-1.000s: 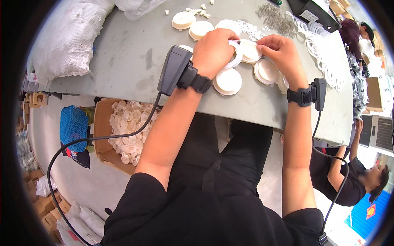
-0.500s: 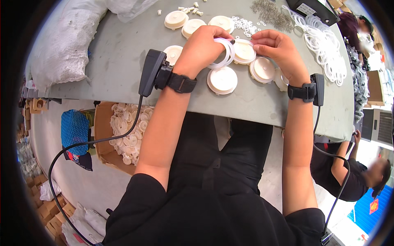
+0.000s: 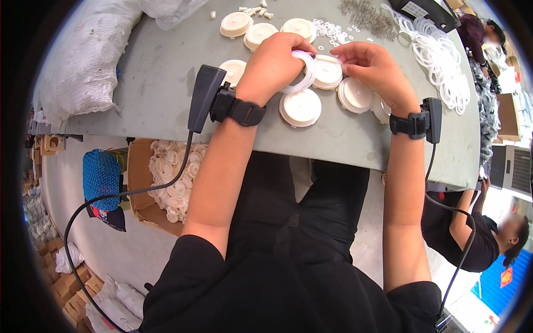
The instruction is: Manually assembling small white plastic components and organizing them into stacks and containers.
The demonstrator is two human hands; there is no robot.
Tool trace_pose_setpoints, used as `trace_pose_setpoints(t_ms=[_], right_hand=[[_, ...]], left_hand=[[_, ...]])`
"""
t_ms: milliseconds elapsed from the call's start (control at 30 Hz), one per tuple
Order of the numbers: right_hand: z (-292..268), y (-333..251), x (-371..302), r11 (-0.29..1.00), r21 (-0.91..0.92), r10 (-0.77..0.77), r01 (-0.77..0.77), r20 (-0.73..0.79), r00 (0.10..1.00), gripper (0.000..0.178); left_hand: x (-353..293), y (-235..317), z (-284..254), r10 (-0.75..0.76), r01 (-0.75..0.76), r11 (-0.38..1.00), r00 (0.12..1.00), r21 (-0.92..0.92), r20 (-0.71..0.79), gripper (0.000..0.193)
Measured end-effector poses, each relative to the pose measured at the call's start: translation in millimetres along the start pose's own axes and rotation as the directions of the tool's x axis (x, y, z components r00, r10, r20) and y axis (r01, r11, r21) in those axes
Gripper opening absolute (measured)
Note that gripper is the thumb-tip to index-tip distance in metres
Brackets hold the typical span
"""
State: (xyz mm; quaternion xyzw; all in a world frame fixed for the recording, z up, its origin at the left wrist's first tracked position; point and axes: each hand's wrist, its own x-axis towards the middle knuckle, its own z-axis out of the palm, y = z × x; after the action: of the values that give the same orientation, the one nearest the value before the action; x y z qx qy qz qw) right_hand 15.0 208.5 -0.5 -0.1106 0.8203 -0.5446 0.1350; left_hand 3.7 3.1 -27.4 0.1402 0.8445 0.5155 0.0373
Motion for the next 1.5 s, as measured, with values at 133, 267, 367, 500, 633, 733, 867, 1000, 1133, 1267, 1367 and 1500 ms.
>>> trace_pose_setpoints(t_ms=[133,267,367,500,633,733,867,1000,1133,1267,1367,1500], right_hand=[[4,1,1,0.995,-0.104,0.002,-0.008,-0.064,0.998,0.023],[8,3,3,0.981,-0.194,-0.014,-0.004,-0.092,0.996,0.019],[12,5,6,0.979,-0.201,-0.072,0.043,-0.139,0.988,0.017],[12,3,6,0.977,-0.213,-0.039,-0.002,-0.191,0.981,0.014],[8,4,7,0.977,-0.211,-0.028,0.0,-0.13,0.991,0.015],[5,-1,4,0.989,-0.141,0.024,-0.035,-0.08,0.996,0.019],[0,0,-3,0.998,-0.013,-0.055,0.054,-0.054,0.997,0.024],[-2,-5,-6,0.994,-0.09,-0.053,0.057,0.045,0.998,0.031],[-2,-8,-7,0.998,-0.034,-0.049,0.053,0.109,0.993,0.035],[-4,-3,-4,0.991,-0.076,-0.102,0.113,0.136,0.985,0.037],[-6,-5,1,0.986,-0.128,-0.078,0.103,0.185,0.98,0.042],[-3,-23,11,0.933,-0.35,0.006,0.089,0.262,0.965,0.054]], left_hand=[[0,1,5,0.014,-0.006,0.992,0.998,0.125,-0.064,0.022],[0,2,7,0.023,-0.013,0.988,0.998,0.152,-0.064,0.022],[1,2,6,0.012,0.004,0.983,0.997,0.183,-0.082,0.021],[1,4,5,0.008,0.002,0.986,0.998,0.169,-0.06,0.021],[0,1,4,-0.003,0.011,0.994,0.997,0.106,-0.08,0.021],[0,-3,2,-0.005,0.007,1.0,0.996,0.023,-0.089,0.023],[-1,3,-7,-0.025,0.024,0.996,1.0,-0.081,-0.003,0.025],[-6,7,-13,-0.036,0.051,0.988,0.994,-0.144,0.099,0.029],[-8,7,-11,0.024,-0.011,0.997,0.987,-0.082,0.161,0.029],[-6,5,-8,0.057,-0.048,0.997,0.986,-0.061,0.154,0.027],[-6,5,-8,0.052,-0.044,0.998,0.986,-0.055,0.159,0.025],[-5,2,-8,0.076,-0.069,0.996,0.985,-0.051,0.155,0.025]])
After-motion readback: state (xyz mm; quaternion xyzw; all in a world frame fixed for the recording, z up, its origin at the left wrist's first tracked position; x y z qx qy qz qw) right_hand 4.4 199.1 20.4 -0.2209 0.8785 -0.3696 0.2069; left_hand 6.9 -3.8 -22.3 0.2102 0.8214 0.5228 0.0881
